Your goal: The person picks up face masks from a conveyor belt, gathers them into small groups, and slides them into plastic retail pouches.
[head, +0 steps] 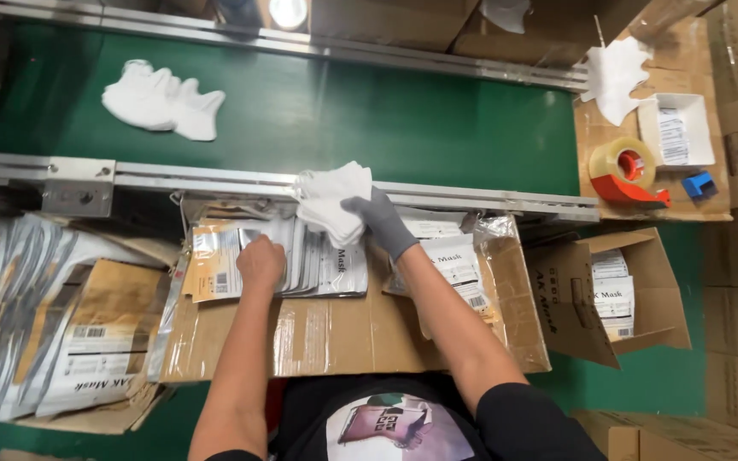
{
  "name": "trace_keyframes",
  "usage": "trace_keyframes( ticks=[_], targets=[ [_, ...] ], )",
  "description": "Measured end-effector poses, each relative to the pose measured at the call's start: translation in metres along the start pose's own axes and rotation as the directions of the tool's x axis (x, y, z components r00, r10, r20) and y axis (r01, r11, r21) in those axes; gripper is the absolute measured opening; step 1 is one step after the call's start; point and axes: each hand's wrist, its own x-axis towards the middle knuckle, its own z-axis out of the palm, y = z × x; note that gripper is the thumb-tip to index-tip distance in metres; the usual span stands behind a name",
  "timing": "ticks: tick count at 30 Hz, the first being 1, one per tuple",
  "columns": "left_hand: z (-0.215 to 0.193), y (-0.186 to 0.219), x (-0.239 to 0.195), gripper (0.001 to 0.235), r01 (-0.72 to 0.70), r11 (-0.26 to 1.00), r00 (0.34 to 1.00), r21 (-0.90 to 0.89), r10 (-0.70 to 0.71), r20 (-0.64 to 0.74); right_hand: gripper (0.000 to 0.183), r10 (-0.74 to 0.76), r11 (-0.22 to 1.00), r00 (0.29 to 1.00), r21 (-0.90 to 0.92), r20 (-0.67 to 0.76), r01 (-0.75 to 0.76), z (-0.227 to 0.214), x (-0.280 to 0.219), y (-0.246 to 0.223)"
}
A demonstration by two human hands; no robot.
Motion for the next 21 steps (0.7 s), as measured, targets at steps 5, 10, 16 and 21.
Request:
trace_keyframes(
  ticks=[5, 10, 16, 21],
  targets=[
    [-0.013, 0.012, -0.031, 0.024, -0.139, 0.976, 0.98, -0.168, 0.111, -0.167, 0.049, 0.243, 0.915, 0.966, 0.309, 0.086, -0.258, 0.045, 0.009, 0.06],
    [-0.014, 0.03, -0.065, 0.021, -0.434, 0.717, 0.848, -0.546, 0.121, -0.516, 0.048, 0.368, 0.694, 0.853, 0.501, 0.371, -0.517, 0.037, 0.002, 0.096],
    [-0.067, 0.073, -0.065, 0.004, -0.47, 0.805, 0.753, -0.362, 0.151, -0.641, 0.042, -0.327, 0.661, 0.944, -0.703, 0.042, 0.26, 0.048, -0.049, -0.013],
    [-0.104, 0.11, -0.047, 0.008, -0.713, 0.625, 0.665, -0.317, 0.46, -0.588, 0.058, -0.638, 0.31, 0.747, -0.828, 0.184, 0.468, 0.042, -0.035, 0.012]
  ],
)
